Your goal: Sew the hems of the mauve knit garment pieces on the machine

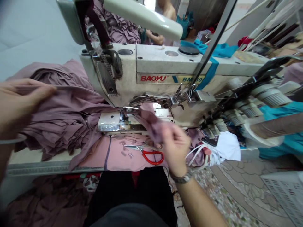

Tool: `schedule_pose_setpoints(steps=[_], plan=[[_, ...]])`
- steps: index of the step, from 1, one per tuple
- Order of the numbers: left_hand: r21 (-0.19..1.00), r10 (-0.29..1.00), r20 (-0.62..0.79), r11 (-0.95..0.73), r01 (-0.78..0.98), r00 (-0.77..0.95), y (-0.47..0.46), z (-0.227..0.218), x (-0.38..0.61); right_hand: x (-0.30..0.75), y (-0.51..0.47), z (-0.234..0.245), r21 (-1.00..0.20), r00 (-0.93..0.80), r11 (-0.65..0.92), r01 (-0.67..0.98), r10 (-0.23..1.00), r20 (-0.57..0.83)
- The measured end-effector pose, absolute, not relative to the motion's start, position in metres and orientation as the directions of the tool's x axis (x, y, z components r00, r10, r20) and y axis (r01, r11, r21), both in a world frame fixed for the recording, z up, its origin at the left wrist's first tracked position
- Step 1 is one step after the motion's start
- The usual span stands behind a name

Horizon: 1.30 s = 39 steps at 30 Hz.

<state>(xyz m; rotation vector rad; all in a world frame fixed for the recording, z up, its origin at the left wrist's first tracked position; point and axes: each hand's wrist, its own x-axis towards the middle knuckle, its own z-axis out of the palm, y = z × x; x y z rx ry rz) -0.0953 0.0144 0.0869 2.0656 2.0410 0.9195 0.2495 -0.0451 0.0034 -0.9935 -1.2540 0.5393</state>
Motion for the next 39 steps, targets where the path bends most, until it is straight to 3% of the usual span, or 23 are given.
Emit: schedule_pose_setpoints(steps=[1, 2, 3, 4, 6, 9, 11, 14, 17, 24, 29, 35, 39], plan=[[0.487, 0.935, 0.349, -0.235, 0.841, 0.060, 0.011, 0.079, -0.079, 0.237, -0.042, 0.004, -0.751, -0.016, 0.565, 0.341, 0.803, 0.596], [0.474, 0.901, 0.294, -0.426, 0.771, 0.318, 0.008, 0.068, -0.063, 0.227, -0.039, 0.003, -0.587, -0.293, 0.658, 0.472, 0.745, 0.600], [0.416, 0.793, 0.264, -0.607, 0.677, 0.549, 0.006, 0.056, -0.050, 0.221, -0.035, 0.002, -0.392, -0.501, 0.736, 0.552, 0.669, 0.550], [0.306, 0.695, 0.261, -0.718, 0.625, 0.670, 0.004, 0.042, -0.040, 0.218, -0.031, 0.000, -0.201, -0.635, 0.779, 0.594, 0.607, 0.477], [0.039, 0.578, 0.299, -0.803, 0.595, 0.759, 0.002, 0.016, -0.029, 0.223, -0.021, -0.004, 0.098, -0.737, 0.768, 0.633, 0.558, 0.382], [-0.210, 0.527, 0.366, -0.757, 0.619, 0.767, -0.002, -0.004, -0.028, 0.240, -0.011, -0.005, 0.265, -0.759, 0.722, 0.639, 0.536, 0.370], [-0.245, 0.505, 0.399, -0.746, 0.619, 0.766, -0.006, -0.005, -0.027, 0.245, -0.009, -0.004, 0.261, -0.781, 0.757, 0.599, 0.480, 0.400], [-0.203, 0.502, 0.432, -0.755, 0.623, 0.749, -0.014, -0.002, -0.021, 0.238, -0.011, -0.004, 0.180, -0.776, 0.817, 0.547, 0.416, 0.474], [-0.143, 0.510, 0.455, -0.768, 0.625, 0.730, -0.020, -0.005, -0.013, 0.228, -0.014, -0.009, 0.108, -0.735, 0.810, 0.576, 0.456, 0.501], [0.023, 0.582, 0.520, -0.741, 0.671, 0.625, -0.015, -0.012, -0.016, 0.224, -0.013, -0.018, 0.060, -0.690, 0.757, 0.651, 0.556, 0.463], [-0.047, 0.498, 0.552, -0.782, 0.622, 0.668, -0.017, -0.004, -0.015, 0.222, -0.016, -0.020, 0.012, -0.665, 0.774, 0.633, 0.535, 0.521], [-0.110, 0.564, 0.485, -0.719, 0.686, 0.668, -0.018, -0.011, -0.008, 0.211, -0.021, -0.012, -0.263, -0.502, 0.705, 0.658, 0.672, 0.545], [-0.110, 0.598, 0.499, -0.674, 0.731, 0.627, -0.018, -0.011, -0.002, 0.205, -0.024, -0.013, -0.206, -0.531, 0.698, 0.686, 0.674, 0.514]])
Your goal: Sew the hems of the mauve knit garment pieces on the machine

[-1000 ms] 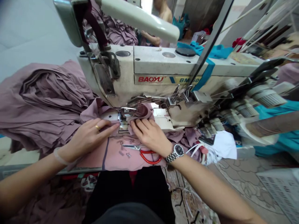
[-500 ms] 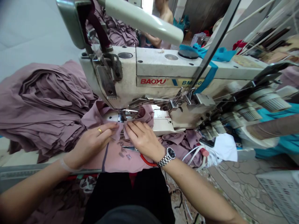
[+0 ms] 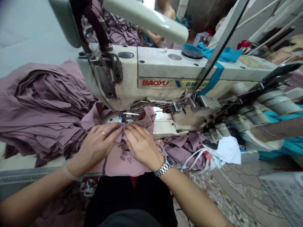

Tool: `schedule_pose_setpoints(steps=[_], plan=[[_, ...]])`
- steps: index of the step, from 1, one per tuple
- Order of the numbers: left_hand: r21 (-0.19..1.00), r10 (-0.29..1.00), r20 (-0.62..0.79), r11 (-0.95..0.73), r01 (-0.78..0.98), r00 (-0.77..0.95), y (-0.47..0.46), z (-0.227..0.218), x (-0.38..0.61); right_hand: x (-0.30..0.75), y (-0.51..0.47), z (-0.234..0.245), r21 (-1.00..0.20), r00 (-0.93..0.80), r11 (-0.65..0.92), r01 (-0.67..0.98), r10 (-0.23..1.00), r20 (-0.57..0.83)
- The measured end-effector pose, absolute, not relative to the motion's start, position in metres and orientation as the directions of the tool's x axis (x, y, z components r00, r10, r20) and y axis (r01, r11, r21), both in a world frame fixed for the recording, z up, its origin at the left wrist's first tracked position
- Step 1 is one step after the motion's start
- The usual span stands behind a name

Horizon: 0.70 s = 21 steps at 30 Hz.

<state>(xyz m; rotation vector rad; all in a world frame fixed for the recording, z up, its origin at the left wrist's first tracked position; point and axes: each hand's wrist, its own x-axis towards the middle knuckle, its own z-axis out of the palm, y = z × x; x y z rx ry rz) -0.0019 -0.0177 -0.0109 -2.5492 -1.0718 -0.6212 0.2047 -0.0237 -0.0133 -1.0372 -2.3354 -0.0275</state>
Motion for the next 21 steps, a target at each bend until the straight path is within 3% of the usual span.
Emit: schedule_pose_setpoints(steps=[3, 10, 17, 21], plan=[[-0.121, 0.590, 0.510, -0.672, 0.731, 0.626, -0.0190, -0.0083, 0.0008, 0.2038, -0.0236, -0.0155, -0.153, -0.540, 0.688, 0.709, 0.670, 0.510], [-0.129, 0.615, 0.494, -0.648, 0.751, 0.615, -0.0200, -0.0087, 0.0022, 0.2031, -0.0223, -0.0146, -0.150, -0.531, 0.688, 0.710, 0.663, 0.528], [-0.139, 0.644, 0.473, -0.618, 0.773, 0.601, -0.0222, -0.0069, 0.0087, 0.1996, -0.0246, -0.0127, 0.046, -0.625, 0.692, 0.720, 0.620, 0.474], [-0.134, 0.649, 0.460, -0.623, 0.770, 0.606, -0.0217, -0.0073, 0.0083, 0.1994, -0.0243, -0.0099, 0.064, -0.634, 0.686, 0.724, 0.627, 0.452]])
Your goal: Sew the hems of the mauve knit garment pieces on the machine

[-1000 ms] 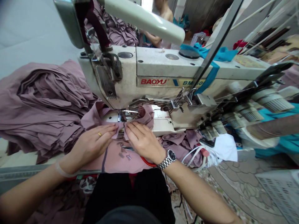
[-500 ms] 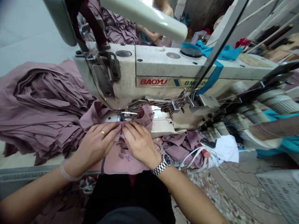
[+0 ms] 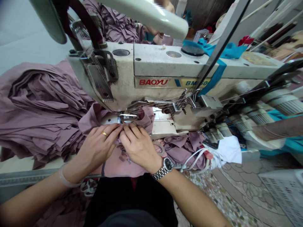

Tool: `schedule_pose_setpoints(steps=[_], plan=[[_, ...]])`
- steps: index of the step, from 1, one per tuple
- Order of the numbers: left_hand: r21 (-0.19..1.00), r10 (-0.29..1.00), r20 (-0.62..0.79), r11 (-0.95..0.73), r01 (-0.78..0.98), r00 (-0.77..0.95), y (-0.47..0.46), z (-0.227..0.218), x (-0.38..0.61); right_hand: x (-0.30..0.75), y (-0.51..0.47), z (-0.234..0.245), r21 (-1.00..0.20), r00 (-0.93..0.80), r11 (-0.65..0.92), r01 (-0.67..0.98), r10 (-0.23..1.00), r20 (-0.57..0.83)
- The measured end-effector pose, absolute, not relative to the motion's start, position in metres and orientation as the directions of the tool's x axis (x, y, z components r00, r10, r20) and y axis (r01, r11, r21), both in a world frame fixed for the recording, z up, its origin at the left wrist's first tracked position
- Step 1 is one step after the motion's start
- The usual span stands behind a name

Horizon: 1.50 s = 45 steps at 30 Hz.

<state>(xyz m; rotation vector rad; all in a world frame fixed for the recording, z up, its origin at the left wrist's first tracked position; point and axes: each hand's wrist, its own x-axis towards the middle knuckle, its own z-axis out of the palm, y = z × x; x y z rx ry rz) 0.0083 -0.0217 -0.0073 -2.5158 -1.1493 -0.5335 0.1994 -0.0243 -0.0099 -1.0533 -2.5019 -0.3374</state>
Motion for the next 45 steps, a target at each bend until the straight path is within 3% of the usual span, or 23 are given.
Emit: schedule_pose_setpoints(steps=[6, 14, 21, 27, 45], plan=[[-0.121, 0.650, 0.435, -0.644, 0.755, 0.624, -0.020, -0.006, 0.004, 0.200, -0.022, -0.012, -0.063, -0.564, 0.665, 0.744, 0.676, 0.474], [-0.133, 0.687, 0.415, -0.603, 0.787, 0.596, -0.018, -0.006, 0.008, 0.194, -0.019, -0.013, -0.034, -0.544, 0.617, 0.786, 0.717, 0.437], [-0.100, 0.631, 0.455, -0.665, 0.740, 0.628, -0.016, -0.005, 0.003, 0.197, -0.016, -0.011, -0.025, -0.564, 0.662, 0.749, 0.657, 0.500], [-0.078, 0.563, 0.467, -0.742, 0.666, 0.682, -0.017, -0.005, -0.007, 0.201, -0.018, -0.012, -0.135, -0.544, 0.722, 0.678, 0.617, 0.568], [-0.030, 0.626, 0.472, -0.692, 0.721, 0.621, -0.002, -0.006, -0.001, 0.202, -0.002, -0.009, -0.192, -0.534, 0.660, 0.726, 0.718, 0.447]])
